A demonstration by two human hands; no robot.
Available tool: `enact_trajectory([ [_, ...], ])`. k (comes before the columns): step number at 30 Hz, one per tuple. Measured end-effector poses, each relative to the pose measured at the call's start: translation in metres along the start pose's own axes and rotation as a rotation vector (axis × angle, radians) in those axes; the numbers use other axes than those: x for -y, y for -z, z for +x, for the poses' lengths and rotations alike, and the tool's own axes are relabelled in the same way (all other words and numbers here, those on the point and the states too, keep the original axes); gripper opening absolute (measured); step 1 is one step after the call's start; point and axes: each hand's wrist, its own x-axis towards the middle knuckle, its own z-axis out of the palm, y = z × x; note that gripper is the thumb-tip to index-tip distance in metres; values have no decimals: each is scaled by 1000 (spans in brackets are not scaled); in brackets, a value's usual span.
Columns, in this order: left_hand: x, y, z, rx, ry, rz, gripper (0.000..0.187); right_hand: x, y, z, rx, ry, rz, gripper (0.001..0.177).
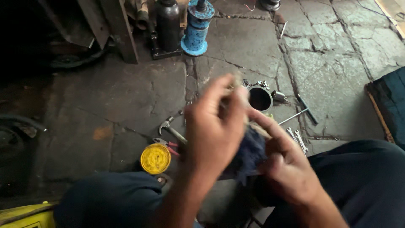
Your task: The person wipes small plastic and metal mechanical components with a cloth and assembles them by hand, occasionally using a screwdriver to align pieces.
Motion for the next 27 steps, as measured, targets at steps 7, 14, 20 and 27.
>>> enact_trajectory([
  [7, -3, 6, 5, 151, 235, -363, 24, -3, 5, 1, -203, 340, -328, 20],
  [14, 6, 17, 18, 150, 328, 356, 35, -69, 37, 22, -171, -40, -1353, 39],
  [20, 31, 6, 8, 367, 305, 610, 38, -115, 18, 46, -70, -10, -1526, 43],
  [27, 19, 23, 15, 431, 323, 452, 22, -64, 28, 42, -99, 4, -895, 32],
])
